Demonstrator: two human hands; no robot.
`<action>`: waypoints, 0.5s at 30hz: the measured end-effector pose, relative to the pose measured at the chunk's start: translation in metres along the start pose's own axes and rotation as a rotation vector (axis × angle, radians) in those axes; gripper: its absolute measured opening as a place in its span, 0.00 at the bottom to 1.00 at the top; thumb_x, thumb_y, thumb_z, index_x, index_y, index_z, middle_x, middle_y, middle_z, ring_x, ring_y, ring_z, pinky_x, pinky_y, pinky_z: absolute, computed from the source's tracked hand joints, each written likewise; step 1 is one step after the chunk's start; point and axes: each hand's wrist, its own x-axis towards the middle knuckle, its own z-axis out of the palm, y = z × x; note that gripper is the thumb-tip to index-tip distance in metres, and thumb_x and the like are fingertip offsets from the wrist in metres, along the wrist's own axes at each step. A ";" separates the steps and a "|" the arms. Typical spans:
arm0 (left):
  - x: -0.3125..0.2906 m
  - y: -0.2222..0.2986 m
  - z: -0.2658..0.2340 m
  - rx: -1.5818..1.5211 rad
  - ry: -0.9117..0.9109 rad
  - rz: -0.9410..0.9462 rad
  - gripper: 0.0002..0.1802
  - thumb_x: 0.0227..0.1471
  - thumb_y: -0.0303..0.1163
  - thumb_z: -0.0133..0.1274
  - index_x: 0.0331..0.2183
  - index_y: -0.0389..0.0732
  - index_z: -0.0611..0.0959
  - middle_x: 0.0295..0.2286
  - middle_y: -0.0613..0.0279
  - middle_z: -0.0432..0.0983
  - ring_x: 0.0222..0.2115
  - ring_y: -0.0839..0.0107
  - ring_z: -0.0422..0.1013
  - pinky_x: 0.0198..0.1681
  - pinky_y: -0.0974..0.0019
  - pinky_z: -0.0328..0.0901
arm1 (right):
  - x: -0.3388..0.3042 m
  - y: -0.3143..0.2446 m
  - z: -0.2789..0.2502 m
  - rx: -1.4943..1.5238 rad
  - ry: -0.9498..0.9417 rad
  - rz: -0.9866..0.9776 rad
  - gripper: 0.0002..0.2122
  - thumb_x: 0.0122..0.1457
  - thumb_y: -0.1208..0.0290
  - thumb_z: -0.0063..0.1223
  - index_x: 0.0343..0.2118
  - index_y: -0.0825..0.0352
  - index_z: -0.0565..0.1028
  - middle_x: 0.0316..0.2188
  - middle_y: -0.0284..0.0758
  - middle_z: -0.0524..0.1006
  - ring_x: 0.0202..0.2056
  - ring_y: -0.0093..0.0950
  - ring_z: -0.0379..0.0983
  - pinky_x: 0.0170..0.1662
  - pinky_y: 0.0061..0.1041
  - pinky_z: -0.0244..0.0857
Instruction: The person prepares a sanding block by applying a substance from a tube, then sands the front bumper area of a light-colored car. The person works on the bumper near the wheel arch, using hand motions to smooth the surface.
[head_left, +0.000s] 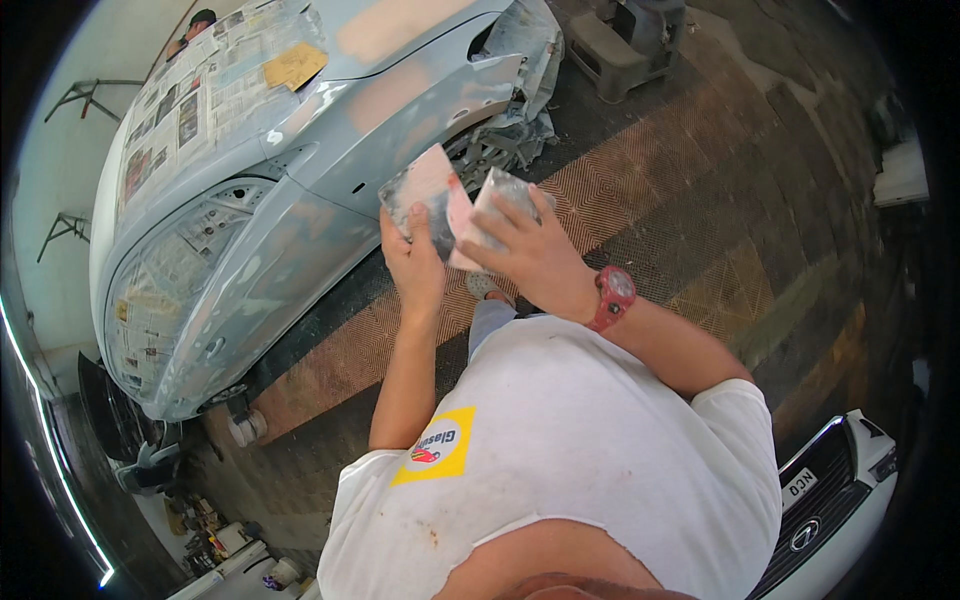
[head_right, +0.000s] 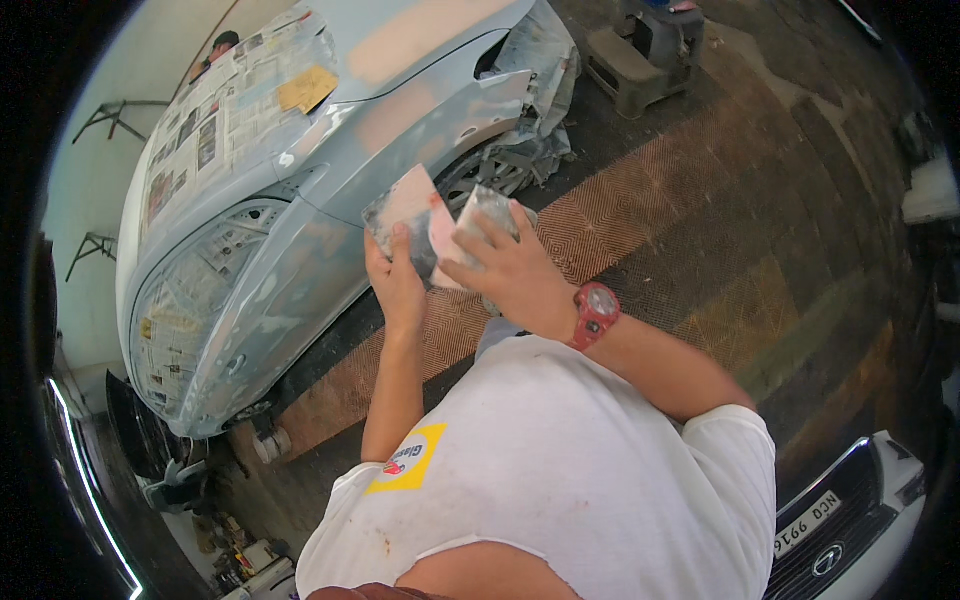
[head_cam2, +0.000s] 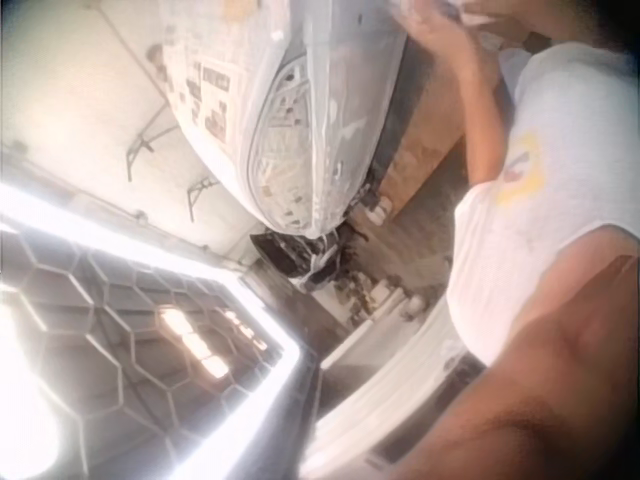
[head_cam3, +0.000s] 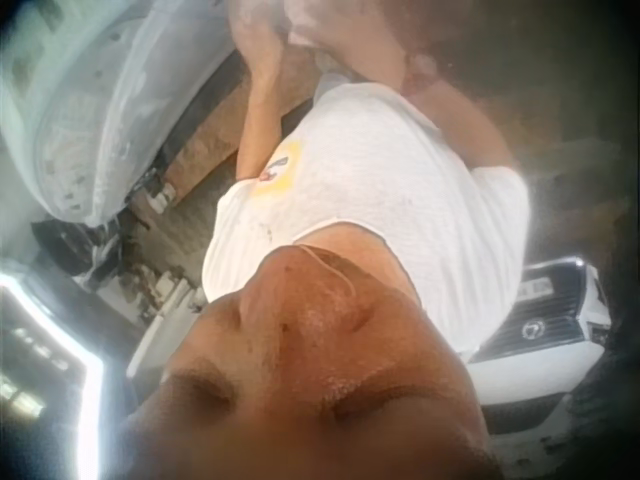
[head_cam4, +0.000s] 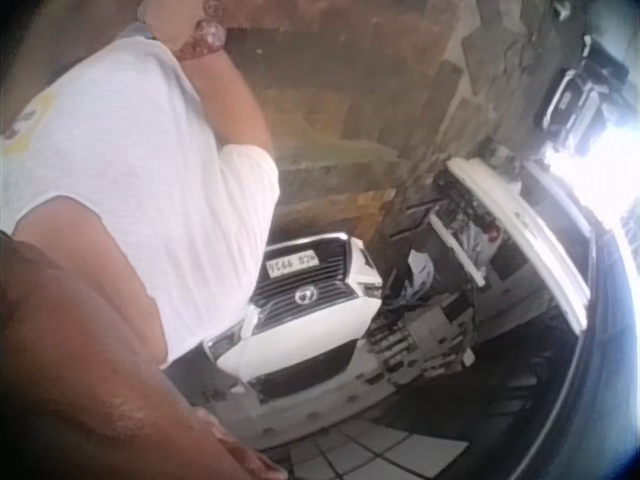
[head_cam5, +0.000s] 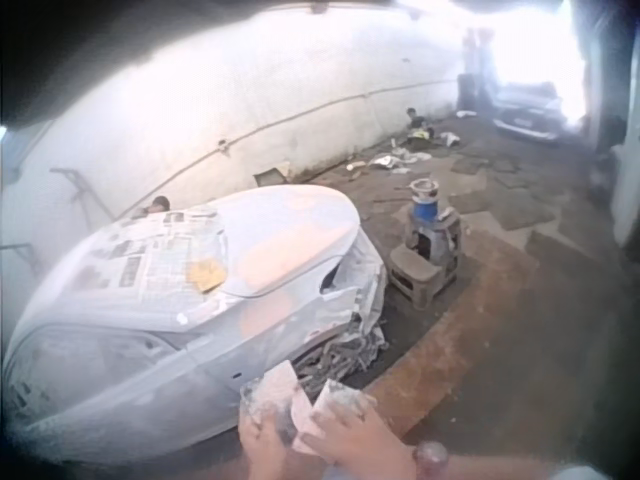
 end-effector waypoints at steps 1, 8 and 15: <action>0.001 -0.005 -0.004 -0.077 0.055 -0.004 0.22 0.71 0.37 0.51 0.58 0.34 0.74 0.48 0.58 0.78 0.47 0.72 0.73 0.54 0.66 0.66 | -0.003 -0.001 0.002 0.021 -0.063 -0.033 0.22 0.55 0.78 0.55 0.53 0.51 0.79 0.61 0.35 0.72 0.67 0.41 0.62 0.69 0.64 0.47; 0.015 -0.022 -0.024 -0.392 0.008 -0.239 0.20 0.70 0.35 0.52 0.58 0.36 0.74 0.49 0.57 0.78 0.47 0.70 0.75 0.53 0.64 0.70 | 0.015 -0.018 -0.026 0.276 0.044 -0.195 0.26 0.56 0.80 0.54 0.59 0.54 0.75 0.66 0.44 0.64 0.70 0.51 0.57 0.70 0.61 0.50; 0.011 0.010 -0.001 -0.474 -0.017 -0.283 0.21 0.69 0.32 0.52 0.59 0.36 0.74 0.52 0.57 0.77 0.51 0.67 0.74 0.57 0.61 0.69 | 0.035 0.061 -0.002 -0.076 -0.059 0.086 0.32 0.56 0.86 0.49 0.65 0.58 0.65 0.66 0.47 0.63 0.68 0.56 0.59 0.67 0.50 0.59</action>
